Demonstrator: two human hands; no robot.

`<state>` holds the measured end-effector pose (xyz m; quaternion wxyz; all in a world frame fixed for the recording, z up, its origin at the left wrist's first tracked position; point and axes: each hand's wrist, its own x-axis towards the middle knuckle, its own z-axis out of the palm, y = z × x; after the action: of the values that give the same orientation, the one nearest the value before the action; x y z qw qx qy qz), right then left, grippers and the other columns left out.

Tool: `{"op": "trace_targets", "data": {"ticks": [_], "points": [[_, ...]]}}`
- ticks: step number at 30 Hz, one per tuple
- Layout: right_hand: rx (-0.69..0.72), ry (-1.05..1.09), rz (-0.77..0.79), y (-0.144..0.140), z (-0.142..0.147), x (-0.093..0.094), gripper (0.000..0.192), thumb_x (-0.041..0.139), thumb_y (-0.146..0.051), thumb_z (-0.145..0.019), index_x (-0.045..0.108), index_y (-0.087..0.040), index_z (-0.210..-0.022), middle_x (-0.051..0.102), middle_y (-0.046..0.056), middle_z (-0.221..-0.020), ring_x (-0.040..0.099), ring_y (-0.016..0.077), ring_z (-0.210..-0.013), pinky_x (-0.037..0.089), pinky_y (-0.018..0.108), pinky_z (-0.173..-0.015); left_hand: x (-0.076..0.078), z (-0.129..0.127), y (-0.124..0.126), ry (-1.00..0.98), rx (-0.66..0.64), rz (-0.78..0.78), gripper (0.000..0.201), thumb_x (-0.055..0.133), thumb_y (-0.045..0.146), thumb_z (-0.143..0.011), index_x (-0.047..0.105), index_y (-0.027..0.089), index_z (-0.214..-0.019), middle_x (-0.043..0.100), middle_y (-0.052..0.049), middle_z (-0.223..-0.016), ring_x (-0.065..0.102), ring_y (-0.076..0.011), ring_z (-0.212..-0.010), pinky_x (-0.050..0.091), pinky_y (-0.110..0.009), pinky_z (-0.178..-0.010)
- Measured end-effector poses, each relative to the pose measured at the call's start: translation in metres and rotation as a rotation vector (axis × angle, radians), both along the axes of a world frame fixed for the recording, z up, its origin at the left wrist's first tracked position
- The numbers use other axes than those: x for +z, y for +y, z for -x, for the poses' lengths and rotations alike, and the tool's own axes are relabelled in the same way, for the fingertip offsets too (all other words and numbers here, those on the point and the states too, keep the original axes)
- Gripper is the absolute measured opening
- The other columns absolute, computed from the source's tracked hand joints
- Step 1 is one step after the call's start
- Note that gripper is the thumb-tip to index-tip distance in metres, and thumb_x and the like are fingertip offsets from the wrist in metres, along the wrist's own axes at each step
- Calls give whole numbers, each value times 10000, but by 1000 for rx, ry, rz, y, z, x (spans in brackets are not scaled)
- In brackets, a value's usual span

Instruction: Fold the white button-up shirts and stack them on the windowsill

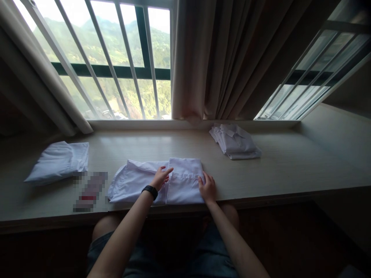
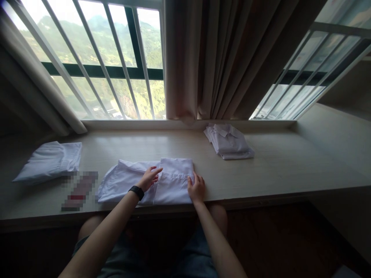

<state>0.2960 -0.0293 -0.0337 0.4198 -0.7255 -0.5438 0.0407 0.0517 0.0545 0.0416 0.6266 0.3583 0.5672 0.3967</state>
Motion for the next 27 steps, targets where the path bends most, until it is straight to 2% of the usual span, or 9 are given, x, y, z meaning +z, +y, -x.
{"op": "trace_targets", "data": {"ticks": [2, 6, 8, 10, 13, 16, 20, 23, 27], "points": [[24, 54, 22, 0, -6, -1, 492, 466, -469, -954, 669, -131, -1247, 674, 156, -1200, 601, 268, -1130, 450, 402, -1033, -1, -9, 11, 99, -29, 4, 648, 867, 403, -636, 547, 174, -1151, 561, 23, -762, 513, -89, -571, 404, -215, -546], [88, 51, 24, -3, -12, -2, 442, 498, -427, -938, 679, -158, -1239, 678, 133, -1192, 601, 254, -1122, 441, 383, -1035, 1, -24, 33, 223, -128, 2, 360, 848, 293, -610, 624, 142, -848, 470, 62, -563, 429, -88, -494, 306, -211, -479], [88, 60, 19, -4, -12, -3, 432, 524, -416, -923, 682, -161, -1235, 677, 132, -1195, 598, 256, -1127, 439, 387, -1039, 5, -29, 40, 237, -183, -1, 254, 822, 219, -591, 627, 140, -733, 480, 49, -519, 430, -98, -478, 295, -220, -468], [85, 100, 19, -4, -13, -2, 424, 550, -415, -905, 688, -167, -1220, 679, 129, -1197, 603, 256, -1123, 449, 383, -1030, 8, -34, 43, 219, -220, -21, 202, 790, 204, -598, 645, 141, -723, 554, 18, -548, 488, -120, -506, 336, -228, -486], [69, 226, 51, -1, -15, 0, 440, 587, -452, -873, 690, -169, -1194, 694, 123, -1174, 639, 247, -1055, 492, 359, -962, 14, -39, 41, 167, -238, -84, 211, 770, 260, -629, 679, 139, -776, 661, -26, -676, 580, -149, -610, 411, -238, -553], [-9, 376, 112, 6, -19, 4, 488, 616, -505, -840, 676, -159, -1179, 726, 119, -1088, 678, 236, -931, 525, 340, -858, 16, -39, 37, 133, -225, -151, 289, 784, 350, -637, 701, 136, -811, 697, -41, -753, 607, -155, -673, 438, -243, -604], [-70, 329, 208, 15, -23, 7, 363, 660, -481, -785, 708, -179, -981, 743, 104, -964, 681, 248, -870, 509, 346, -810, 17, -35, 33, 114, -213, -201, 399, 807, 445, -622, 723, 126, -847, 712, -58, -794, 628, -178, -720, 463, -267, -651], [-66, 308, 252, 19, -29, 9, 298, 683, -461, -741, 702, -194, -871, 739, 86, -902, 673, 250, -851, 497, 347, -795, 16, -33, 30, 117, -219, -223, 429, 814, 466, -617, 729, 121, -857, 716, -69, -813, 634, -188, -738, 467, -275, -665], [16, 509, 254, 23, -45, 11, 321, 727, -459, -665, 694, -178, -816, 739, 77, -856, 669, 227, -808, 507, 318, -748, 13, -37, 27, 138, -230, -250, 436, 789, 497, -640, 721, 120, -847, 711, -73, -814, 626, -184, -733, 456, -270, -658]]}}
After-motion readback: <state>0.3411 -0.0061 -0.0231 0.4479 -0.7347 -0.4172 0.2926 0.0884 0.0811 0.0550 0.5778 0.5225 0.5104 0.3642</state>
